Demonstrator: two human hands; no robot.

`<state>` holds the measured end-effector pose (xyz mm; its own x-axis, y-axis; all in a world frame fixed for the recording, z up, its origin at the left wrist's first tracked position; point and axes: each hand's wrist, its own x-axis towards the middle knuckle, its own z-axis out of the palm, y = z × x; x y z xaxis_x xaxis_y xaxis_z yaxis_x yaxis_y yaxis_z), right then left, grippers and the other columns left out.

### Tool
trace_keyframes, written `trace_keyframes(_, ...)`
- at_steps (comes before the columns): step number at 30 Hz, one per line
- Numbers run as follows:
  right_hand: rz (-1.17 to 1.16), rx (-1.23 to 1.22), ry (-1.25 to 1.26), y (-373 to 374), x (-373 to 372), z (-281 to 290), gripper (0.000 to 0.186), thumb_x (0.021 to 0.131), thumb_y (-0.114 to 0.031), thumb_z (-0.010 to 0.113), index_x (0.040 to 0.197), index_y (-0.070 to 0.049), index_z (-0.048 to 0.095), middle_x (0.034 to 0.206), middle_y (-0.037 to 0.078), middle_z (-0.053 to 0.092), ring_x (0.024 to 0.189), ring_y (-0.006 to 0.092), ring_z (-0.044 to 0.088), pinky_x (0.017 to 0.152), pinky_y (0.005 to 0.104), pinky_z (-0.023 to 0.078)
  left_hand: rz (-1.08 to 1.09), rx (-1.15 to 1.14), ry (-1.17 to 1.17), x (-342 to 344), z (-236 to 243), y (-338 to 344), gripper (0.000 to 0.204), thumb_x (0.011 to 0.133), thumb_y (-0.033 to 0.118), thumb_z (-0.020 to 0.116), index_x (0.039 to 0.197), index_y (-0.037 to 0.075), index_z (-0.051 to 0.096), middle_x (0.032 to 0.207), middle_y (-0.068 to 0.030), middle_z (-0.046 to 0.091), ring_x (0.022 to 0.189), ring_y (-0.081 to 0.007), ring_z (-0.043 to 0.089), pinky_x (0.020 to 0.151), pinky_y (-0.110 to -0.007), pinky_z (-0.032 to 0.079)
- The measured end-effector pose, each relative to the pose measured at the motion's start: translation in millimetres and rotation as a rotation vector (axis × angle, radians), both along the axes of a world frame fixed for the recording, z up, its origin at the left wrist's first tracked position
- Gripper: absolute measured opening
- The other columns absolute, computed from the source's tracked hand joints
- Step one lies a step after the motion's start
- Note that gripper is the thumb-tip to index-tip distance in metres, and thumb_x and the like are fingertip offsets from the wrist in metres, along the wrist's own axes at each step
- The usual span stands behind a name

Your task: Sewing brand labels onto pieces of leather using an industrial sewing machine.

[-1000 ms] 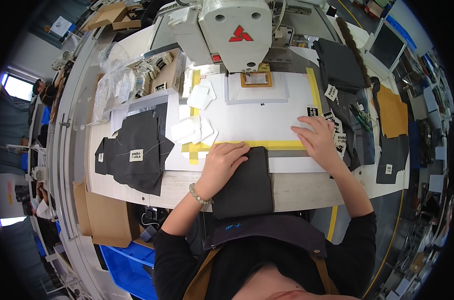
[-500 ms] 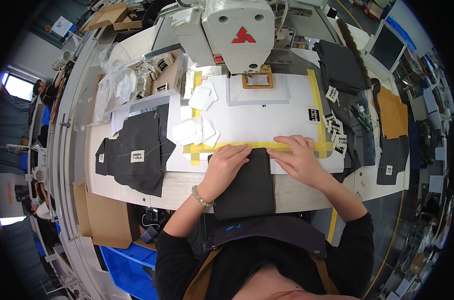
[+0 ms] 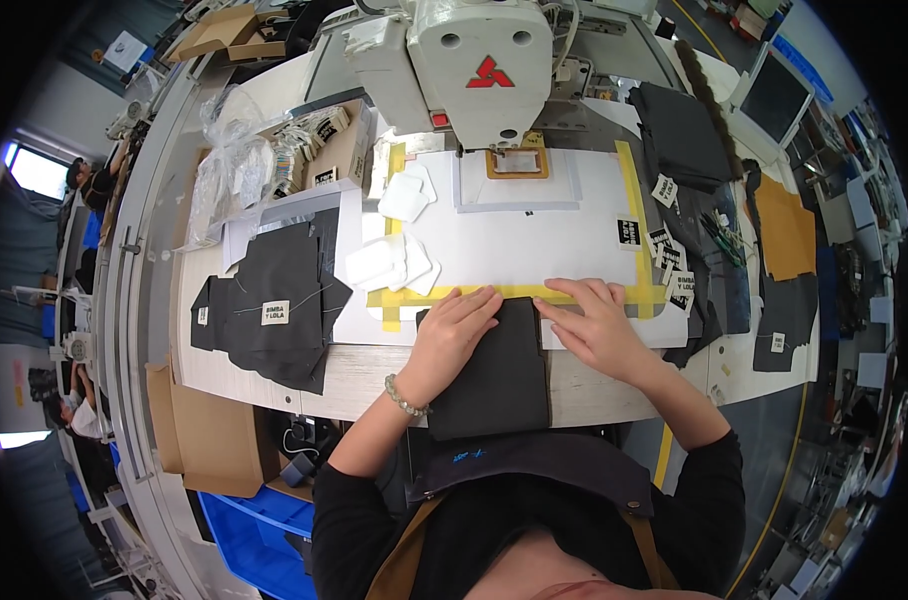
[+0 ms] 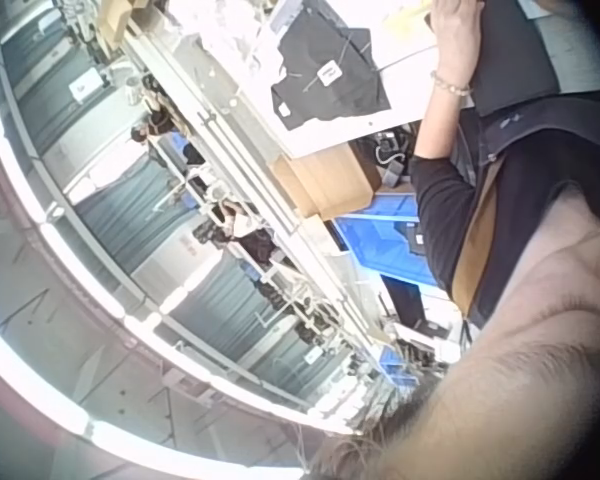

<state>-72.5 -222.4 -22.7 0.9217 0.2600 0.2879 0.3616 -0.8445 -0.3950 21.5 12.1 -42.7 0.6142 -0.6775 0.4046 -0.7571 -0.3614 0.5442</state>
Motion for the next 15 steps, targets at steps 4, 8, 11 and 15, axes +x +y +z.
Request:
trace_keyframes(4, -0.022, 0.016, -0.015, -2.1, 0.9, 1.9, 0.036, 0.082, -0.012, 0.066, 0.118, -0.015, 0.069, 0.130, 0.003, 0.055, 0.108, 0.0203, 0.050, 0.088, 0.0361, 0.029, 0.010, 0.003, -0.014, -1.4, -1.3, 0.4, 0.032, 0.082, 0.006, 0.072, 0.114, 0.006, 0.069, 0.117, -0.0102, 0.068, 0.106, -0.0270, 0.065, 0.101, -0.045, 0.047)
trace_keyframes(8, -0.021, 0.014, -0.028, -4.7, 2.3, 4.2, 0.036, 0.081, -0.012, 0.066, 0.117, -0.017, 0.070, 0.130, 0.003, 0.055, 0.107, 0.0203, 0.050, 0.087, 0.0365, 0.029, 0.005, 0.021, -0.041, -1.5, -1.3, 0.8, 0.032, 0.082, 0.005, 0.071, 0.114, 0.007, 0.069, 0.117, -0.0107, 0.068, 0.106, -0.0271, 0.065, 0.101, -0.046, 0.047)
trace_keyframes(11, -0.002, -0.008, -0.030, -4.7, 3.0, 3.9, 0.036, 0.081, -0.012, 0.066, 0.116, -0.021, 0.071, 0.130, 0.003, 0.055, 0.106, 0.0202, 0.050, 0.087, 0.0369, 0.029, -0.005, 0.038, -0.081, -0.8, -3.9, 1.1, 0.032, 0.082, 0.007, 0.071, 0.114, 0.005, 0.067, 0.117, -0.0120, 0.066, 0.109, -0.0276, 0.064, 0.100, -0.047, 0.048)
trace_keyframes(15, 0.011, -0.021, -0.030, -4.7, 4.4, 0.5, 0.037, 0.081, -0.012, 0.066, 0.116, -0.023, 0.071, 0.130, 0.003, 0.055, 0.107, 0.0208, 0.049, 0.088, 0.0374, 0.029, -0.010, 0.038, -0.034, 0.6, 2.9, -3.7, 0.027, 0.083, 0.007, 0.070, 0.109, 0.006, 0.067, 0.115, -0.0097, 0.065, 0.107, -0.0275, 0.062, 0.102, -0.048, 0.045)
